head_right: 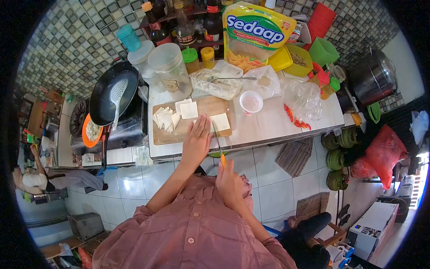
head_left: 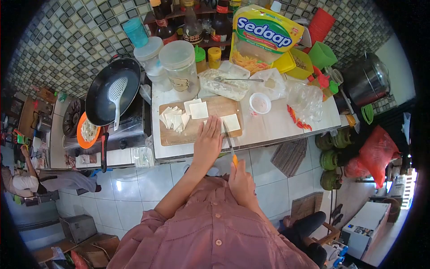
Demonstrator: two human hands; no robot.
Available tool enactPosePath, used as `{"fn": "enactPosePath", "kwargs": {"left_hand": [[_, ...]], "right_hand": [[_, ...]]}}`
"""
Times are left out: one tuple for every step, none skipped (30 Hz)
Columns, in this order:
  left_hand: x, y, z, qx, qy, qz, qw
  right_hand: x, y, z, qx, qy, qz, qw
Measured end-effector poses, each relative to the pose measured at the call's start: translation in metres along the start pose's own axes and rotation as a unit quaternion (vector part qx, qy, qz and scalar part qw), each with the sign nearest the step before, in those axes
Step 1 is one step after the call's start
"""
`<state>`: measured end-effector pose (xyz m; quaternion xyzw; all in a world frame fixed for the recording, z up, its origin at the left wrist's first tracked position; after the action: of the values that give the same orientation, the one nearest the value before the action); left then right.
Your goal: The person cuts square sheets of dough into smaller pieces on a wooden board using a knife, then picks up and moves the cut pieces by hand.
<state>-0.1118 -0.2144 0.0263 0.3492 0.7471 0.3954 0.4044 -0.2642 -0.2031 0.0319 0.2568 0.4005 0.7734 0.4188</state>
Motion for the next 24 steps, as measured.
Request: {"fn": "enactPosePath", "kwargs": {"left_hand": [[0.000, 0.003, 0.001, 0.023, -0.011, 0.013, 1.000], [0.000, 0.006, 0.002, 0.046, -0.023, 0.026, 0.998], [-0.001, 0.012, 0.004, 0.046, -0.025, 0.025, 0.998], [-0.001, 0.016, 0.004, 0.049, -0.042, 0.047, 0.997], [0.000, 0.018, 0.005, 0.052, -0.058, 0.069, 0.995], [0.000, 0.018, 0.010, 0.052, -0.059, 0.069, 0.994], [0.000, 0.016, 0.013, 0.040, -0.075, 0.072, 0.994], [0.000, 0.015, 0.014, 0.027, -0.090, 0.075, 0.993], [-0.002, 0.016, 0.014, 0.027, -0.092, 0.075, 0.993], [-0.007, 0.017, 0.016, 0.068, -0.066, 0.083, 0.992], [-0.010, 0.019, 0.017, 0.109, -0.039, 0.091, 0.989], [-0.012, 0.021, 0.015, 0.108, -0.041, 0.090, 0.989], [-0.015, 0.025, 0.012, 0.107, -0.037, 0.072, 0.991], [-0.018, 0.029, 0.009, 0.105, -0.034, 0.054, 0.992], [-0.020, 0.031, 0.005, 0.104, -0.037, 0.054, 0.992], [-0.021, 0.032, 0.002, 0.087, -0.039, 0.062, 0.994], [-0.021, 0.032, 0.000, 0.070, -0.040, 0.070, 0.994], [-0.021, 0.032, -0.001, 0.069, -0.041, 0.069, 0.994], [-0.019, 0.029, -0.001, 0.046, -0.043, 0.081, 0.995], [-0.017, 0.027, -0.002, 0.023, -0.044, 0.092, 0.994], [-0.015, 0.029, -0.002, 0.023, -0.046, 0.092, 0.994], [-0.013, 0.032, -0.002, 0.021, -0.056, 0.086, 0.994], [-0.013, 0.035, -0.001, 0.019, -0.066, 0.082, 0.994], [-0.015, 0.037, -0.001, 0.017, -0.069, 0.082, 0.994]], "right_hand": [[0.004, 0.002, -0.003, -0.053, 0.001, -0.002, 0.999], [0.006, 0.004, -0.006, -0.105, 0.002, -0.004, 0.994], [0.009, 0.003, -0.011, -0.106, 0.003, -0.006, 0.994], [0.012, 0.002, -0.018, -0.113, 0.013, -0.032, 0.993], [0.013, 0.003, -0.022, -0.120, 0.023, -0.058, 0.991], [0.013, 0.004, -0.025, -0.121, 0.022, -0.059, 0.991], [0.013, 0.005, -0.028, -0.139, 0.021, -0.064, 0.988], [0.012, 0.006, -0.029, -0.157, 0.020, -0.069, 0.985], [0.012, 0.008, -0.029, -0.157, 0.019, -0.072, 0.985], [0.011, 0.011, -0.029, -0.173, 0.014, -0.074, 0.982], [0.009, 0.013, -0.028, -0.190, 0.010, -0.075, 0.979], [0.008, 0.016, -0.027, -0.190, 0.010, -0.078, 0.979], [0.007, 0.017, -0.027, -0.202, 0.011, -0.078, 0.976], [0.005, 0.019, -0.026, -0.213, 0.013, -0.080, 0.974], [0.004, 0.019, -0.026, -0.214, 0.013, -0.083, 0.973], [0.003, 0.019, -0.027, -0.211, 0.018, -0.082, 0.974], [0.002, 0.019, -0.027, -0.208, 0.022, -0.082, 0.975], [0.001, 0.017, -0.029, -0.209, 0.022, -0.083, 0.974], [0.001, 0.015, -0.031, -0.204, 0.024, -0.082, 0.975], [0.001, 0.014, -0.033, -0.199, 0.025, -0.080, 0.976], [0.001, 0.015, -0.034, -0.199, 0.026, -0.081, 0.976], [0.001, 0.015, -0.036, -0.202, 0.019, -0.077, 0.976], [0.001, 0.014, -0.038, -0.206, 0.013, -0.073, 0.976], [0.000, 0.016, -0.039, -0.207, 0.012, -0.075, 0.975]]}}
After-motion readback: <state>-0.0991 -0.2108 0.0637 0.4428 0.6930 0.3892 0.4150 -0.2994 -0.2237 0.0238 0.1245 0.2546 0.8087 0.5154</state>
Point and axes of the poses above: each hand's wrist, its own x-axis away from the middle knuckle, its own y-axis out of the back of the hand, z = x × y, the point moved 5 cm from there along -x, towards the middle knuckle, and after that the axes turned 8 degrees about y, right-handed, at the moved point
